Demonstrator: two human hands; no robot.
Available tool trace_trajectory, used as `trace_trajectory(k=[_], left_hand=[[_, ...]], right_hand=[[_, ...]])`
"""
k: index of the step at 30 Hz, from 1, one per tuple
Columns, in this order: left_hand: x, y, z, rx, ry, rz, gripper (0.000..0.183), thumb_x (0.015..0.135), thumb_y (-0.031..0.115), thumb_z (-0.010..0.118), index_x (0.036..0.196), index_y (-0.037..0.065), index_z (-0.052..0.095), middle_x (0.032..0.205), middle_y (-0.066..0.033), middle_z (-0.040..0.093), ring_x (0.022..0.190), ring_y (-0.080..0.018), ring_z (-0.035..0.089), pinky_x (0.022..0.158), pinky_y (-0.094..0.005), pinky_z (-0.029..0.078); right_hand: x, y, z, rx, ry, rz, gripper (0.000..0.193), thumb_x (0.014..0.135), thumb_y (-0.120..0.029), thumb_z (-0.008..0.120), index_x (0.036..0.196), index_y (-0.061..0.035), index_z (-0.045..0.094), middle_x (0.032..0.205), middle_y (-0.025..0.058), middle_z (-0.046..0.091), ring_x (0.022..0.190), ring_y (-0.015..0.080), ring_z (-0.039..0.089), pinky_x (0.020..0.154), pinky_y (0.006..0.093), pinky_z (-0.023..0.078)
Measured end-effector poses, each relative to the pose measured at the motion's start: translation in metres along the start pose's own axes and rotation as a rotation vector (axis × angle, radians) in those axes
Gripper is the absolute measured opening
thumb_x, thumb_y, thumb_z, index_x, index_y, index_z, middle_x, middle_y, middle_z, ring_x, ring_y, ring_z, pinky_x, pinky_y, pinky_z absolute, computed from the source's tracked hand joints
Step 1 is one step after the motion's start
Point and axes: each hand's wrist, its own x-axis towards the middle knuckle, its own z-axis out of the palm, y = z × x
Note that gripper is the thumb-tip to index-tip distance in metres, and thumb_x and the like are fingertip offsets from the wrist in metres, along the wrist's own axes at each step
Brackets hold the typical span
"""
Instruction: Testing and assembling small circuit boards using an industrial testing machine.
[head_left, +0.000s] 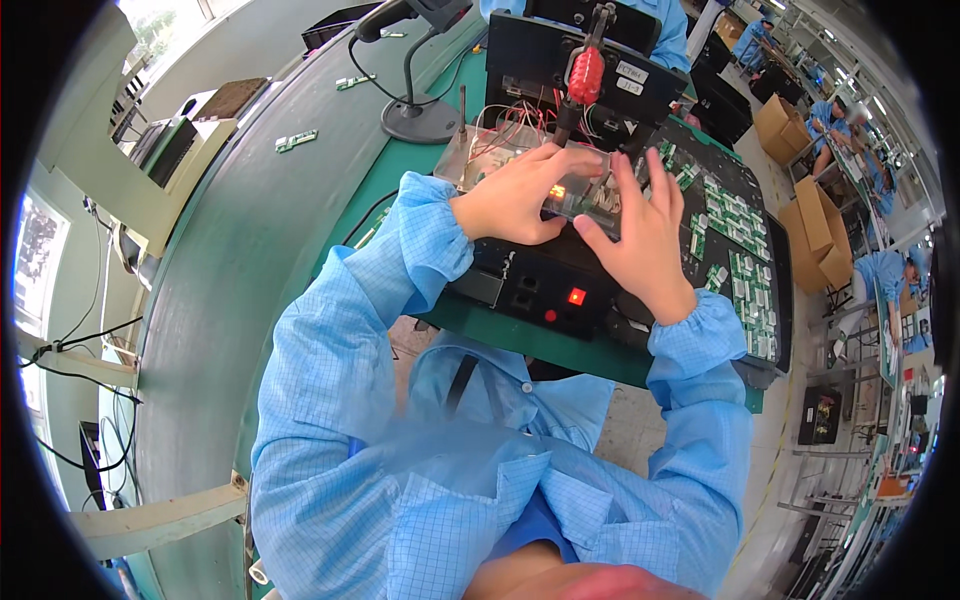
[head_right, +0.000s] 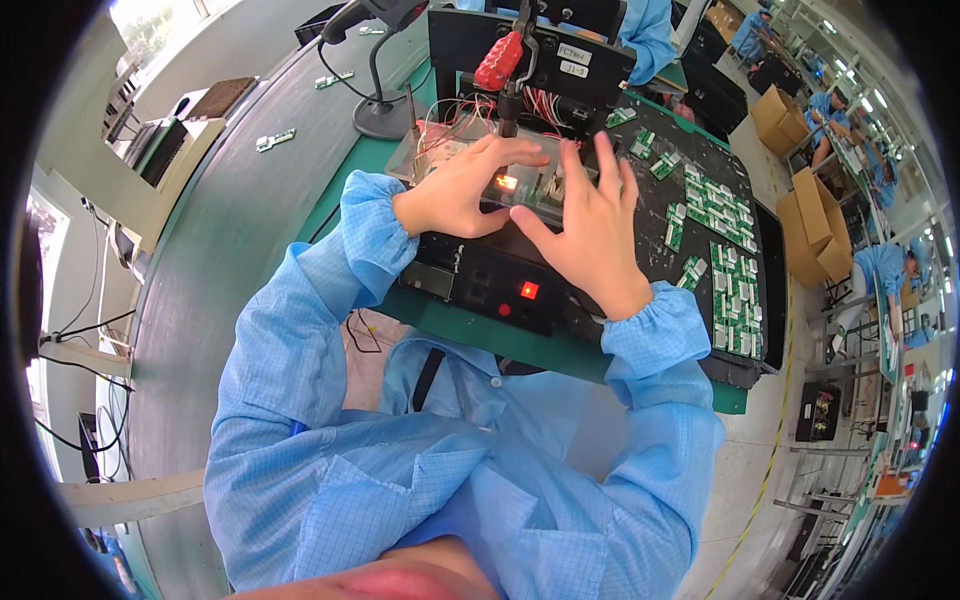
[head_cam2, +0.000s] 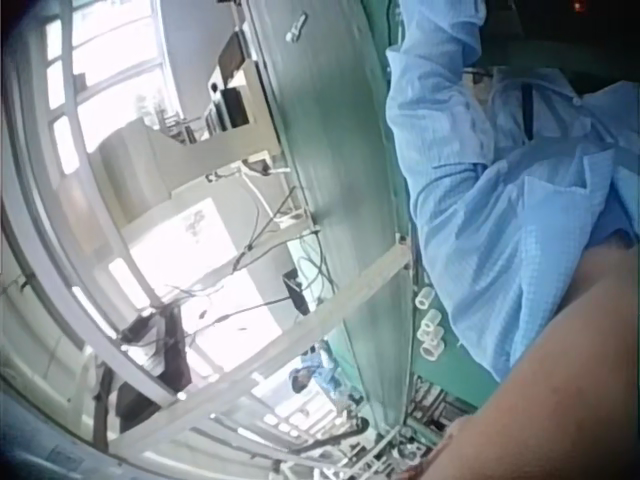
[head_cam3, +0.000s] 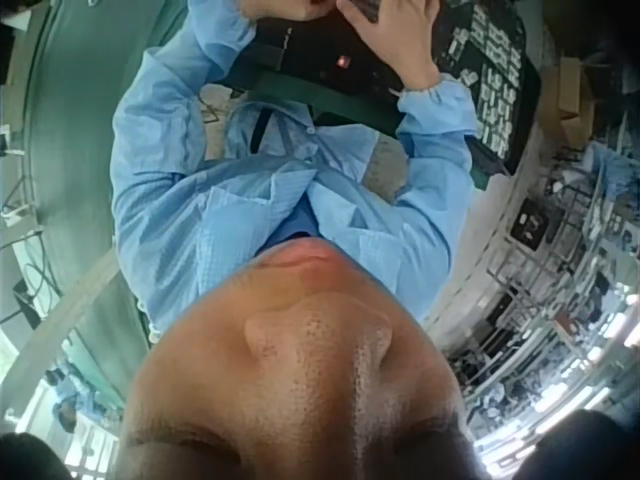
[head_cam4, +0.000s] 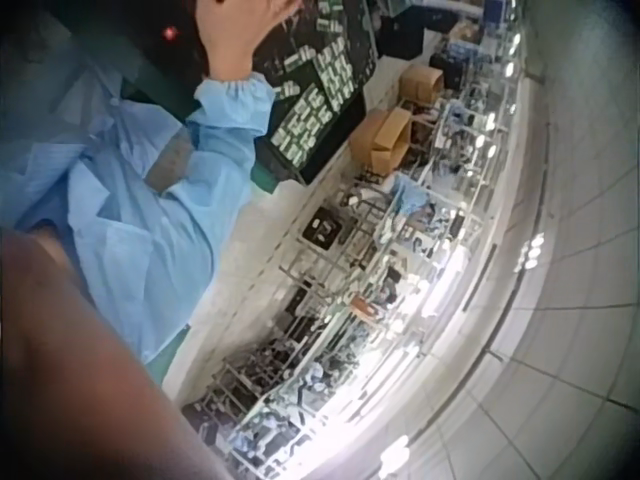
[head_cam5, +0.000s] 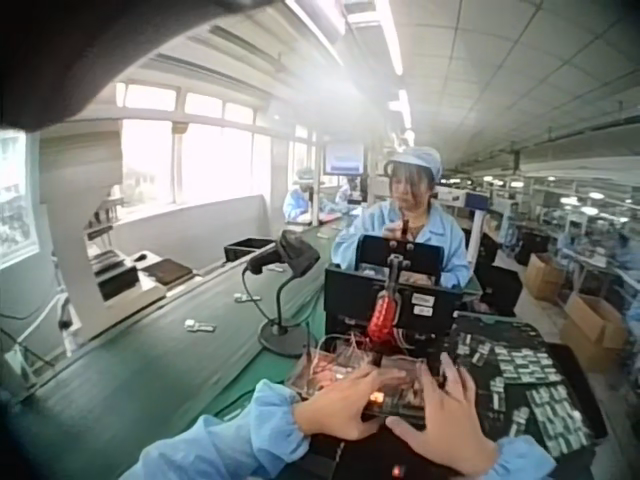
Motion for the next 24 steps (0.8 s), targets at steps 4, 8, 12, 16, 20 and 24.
trace_trajectory(k=[4,8,12,16,20,24], left_hand=[[-0.001,0.008,0.002,0.185,-0.021,0.025,0.066,0.068,0.009,0.074,0.130,0.007,0.051,0.143,-0.0120,0.052,0.118,-0.0354,0.053,0.098,-0.0441,0.045],[-0.001,0.044,0.031,0.428,0.099,0.045,0.051,0.068,0.015,0.070,0.116,0.007,0.055,0.138,-0.0168,0.054,0.096,-0.0279,0.058,0.084,-0.0404,0.046],[0.011,0.061,0.059,0.493,0.154,-0.032,0.053,0.073,0.018,0.070,0.121,0.004,0.053,0.131,-0.0189,0.055,0.095,-0.0283,0.058,0.083,-0.0410,0.048],[0.010,0.071,0.065,0.431,0.142,-0.178,0.055,0.075,0.019,0.071,0.124,0.000,0.052,0.125,-0.0203,0.056,0.094,-0.0301,0.061,0.082,-0.0425,0.050],[0.013,0.080,0.080,0.337,0.188,-0.301,0.052,0.075,0.018,0.071,0.119,-0.003,0.053,0.128,-0.0278,0.053,0.077,-0.0327,0.068,0.069,-0.0443,0.055],[0.019,0.090,0.083,0.243,0.216,-0.419,0.049,0.079,0.019,0.069,0.119,-0.003,0.051,0.136,-0.0355,0.046,0.059,-0.0364,0.068,0.052,-0.0463,0.055]], right_hand=[[0.004,0.004,-0.008,-0.006,0.063,0.011,0.068,0.091,-0.033,0.070,0.146,-0.0022,0.047,0.138,0.0173,0.059,0.131,0.0311,0.049,0.108,0.0437,0.038],[0.027,0.009,-0.033,0.429,0.146,0.297,0.031,0.090,-0.017,0.070,0.119,-0.0051,0.071,0.092,0.0097,0.076,0.059,0.0071,0.054,0.058,0.0243,0.047],[0.063,0.021,-0.042,0.394,0.011,0.153,0.024,0.085,-0.018,0.075,0.102,-0.0014,0.075,0.085,0.0138,0.075,0.062,0.0128,0.064,0.060,0.0276,0.051],[0.090,0.022,-0.040,0.290,-0.404,0.056,0.019,0.080,-0.013,0.075,0.093,0.0002,0.077,0.083,0.0151,0.075,0.073,0.0240,0.073,0.069,0.0333,0.056],[0.107,0.012,-0.034,0.047,-0.583,-0.002,0.016,0.077,-0.011,0.077,0.087,0.0007,0.076,0.079,0.0168,0.073,0.075,0.0299,0.073,0.070,0.0372,0.057],[0.116,0.009,-0.037,-0.041,-0.590,-0.089,0.014,0.076,-0.009,0.076,0.087,-0.0001,0.076,0.078,0.0168,0.073,0.073,0.0294,0.072,0.068,0.0373,0.057]])
